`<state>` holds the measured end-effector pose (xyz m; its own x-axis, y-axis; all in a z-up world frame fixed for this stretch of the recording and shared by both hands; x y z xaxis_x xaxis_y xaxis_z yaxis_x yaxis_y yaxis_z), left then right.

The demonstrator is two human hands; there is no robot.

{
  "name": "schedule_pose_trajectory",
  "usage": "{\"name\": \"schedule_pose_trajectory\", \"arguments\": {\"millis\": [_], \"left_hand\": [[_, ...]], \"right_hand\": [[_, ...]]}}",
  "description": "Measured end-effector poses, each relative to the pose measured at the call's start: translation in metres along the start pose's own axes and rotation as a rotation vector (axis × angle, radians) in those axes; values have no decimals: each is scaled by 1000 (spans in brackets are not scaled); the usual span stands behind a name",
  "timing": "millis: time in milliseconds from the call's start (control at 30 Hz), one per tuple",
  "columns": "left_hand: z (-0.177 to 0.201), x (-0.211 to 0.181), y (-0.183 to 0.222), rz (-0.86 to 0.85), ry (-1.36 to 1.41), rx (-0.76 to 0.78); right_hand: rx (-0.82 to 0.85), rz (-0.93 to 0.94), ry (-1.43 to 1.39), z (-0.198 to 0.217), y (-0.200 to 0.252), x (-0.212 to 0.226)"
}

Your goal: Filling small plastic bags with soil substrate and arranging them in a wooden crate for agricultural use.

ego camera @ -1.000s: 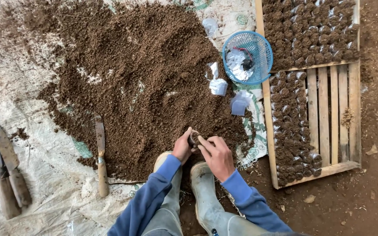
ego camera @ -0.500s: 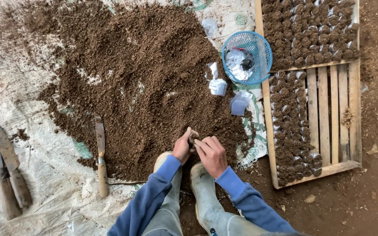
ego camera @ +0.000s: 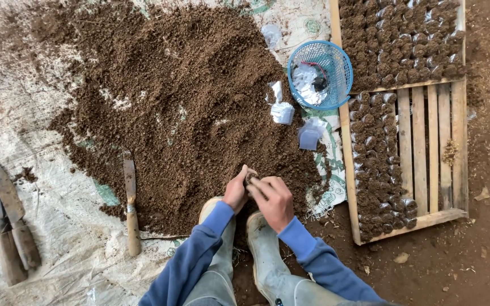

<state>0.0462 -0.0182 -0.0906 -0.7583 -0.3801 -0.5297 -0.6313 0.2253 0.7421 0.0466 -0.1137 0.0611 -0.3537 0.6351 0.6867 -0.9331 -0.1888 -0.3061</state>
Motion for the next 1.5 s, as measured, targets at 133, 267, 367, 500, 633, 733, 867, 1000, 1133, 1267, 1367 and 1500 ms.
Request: {"name": "schedule_pose_trajectory", "arguments": {"millis": [133,267,367,500,633,733,867,1000,1133,1267,1367,1500], "left_hand": [[0,2,-2,-39,-51,6],[-1,-1,2,-27,-58,-9],[1,-6,4,-29,-54,-33],[4,-17,10,16,142,-84],[-2,-24,18,24,183,9],[-4,-23,17,30,203,19],[7,-1,4,42,218,4],[7,-3,6,62,229,-42],[7,-5,2,57,247,-57],[1,-3,8,76,158,-39],[-4,-9,14,90,107,-60],[0,0,3,115,86,-64]], "right_hand": [[72,99,149,-19,14,-11],[54,125,189,-28,16,-15],[81,66,100,-21,10,-12],[-26,-217,-178,-4,5,-38],[120,-421,-80,-2,15,-79],[546,-451,206,-29,30,-77],[727,-540,340,-72,71,-93],[829,-456,441,-86,81,-99],[824,-585,320,-64,70,-110],[570,-742,-11,17,-3,-25],[548,-762,-143,43,-39,26],[521,-776,-254,48,-57,55]]}}
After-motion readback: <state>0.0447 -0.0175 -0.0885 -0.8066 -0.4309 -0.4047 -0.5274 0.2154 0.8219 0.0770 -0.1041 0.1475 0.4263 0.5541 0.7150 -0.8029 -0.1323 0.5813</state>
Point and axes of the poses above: each hand's wrist, its own y-axis away from the middle knuckle, its own z-axis out of the back of the hand, x = y × z, the point moved 7 cm from there along -y, towards the middle knuckle, and after that the axes turned 9 degrees about -y, right-handed, at the moved point
